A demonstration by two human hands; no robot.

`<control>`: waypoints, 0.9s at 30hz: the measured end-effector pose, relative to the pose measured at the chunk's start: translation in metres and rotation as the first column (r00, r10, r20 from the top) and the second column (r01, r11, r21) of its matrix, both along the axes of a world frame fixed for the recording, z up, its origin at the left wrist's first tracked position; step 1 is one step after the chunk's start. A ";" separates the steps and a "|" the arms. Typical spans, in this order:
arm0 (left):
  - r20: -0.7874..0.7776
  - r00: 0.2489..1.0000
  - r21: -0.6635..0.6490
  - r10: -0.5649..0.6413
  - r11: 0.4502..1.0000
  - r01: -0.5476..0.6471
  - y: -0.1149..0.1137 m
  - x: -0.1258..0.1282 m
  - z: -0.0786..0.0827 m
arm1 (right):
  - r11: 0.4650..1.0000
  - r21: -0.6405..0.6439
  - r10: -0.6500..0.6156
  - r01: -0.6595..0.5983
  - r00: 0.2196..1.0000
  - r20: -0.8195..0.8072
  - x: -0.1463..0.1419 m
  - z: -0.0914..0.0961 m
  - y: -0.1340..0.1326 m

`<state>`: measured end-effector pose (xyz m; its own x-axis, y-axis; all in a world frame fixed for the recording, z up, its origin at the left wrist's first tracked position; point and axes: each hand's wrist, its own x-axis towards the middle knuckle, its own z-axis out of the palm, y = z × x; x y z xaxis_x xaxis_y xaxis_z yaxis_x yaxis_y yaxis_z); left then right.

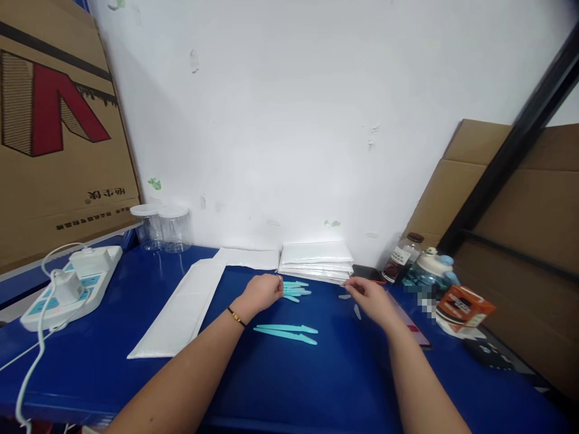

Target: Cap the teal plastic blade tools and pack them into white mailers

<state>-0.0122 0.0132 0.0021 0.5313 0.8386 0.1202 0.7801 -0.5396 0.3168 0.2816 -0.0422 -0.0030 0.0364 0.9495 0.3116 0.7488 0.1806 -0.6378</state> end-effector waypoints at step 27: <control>0.199 0.966 -0.251 -0.163 0.945 0.211 -0.014 0.009 0.007 | 0.964 -0.051 0.184 -0.263 0.789 -0.587 -0.033 -0.011 0.003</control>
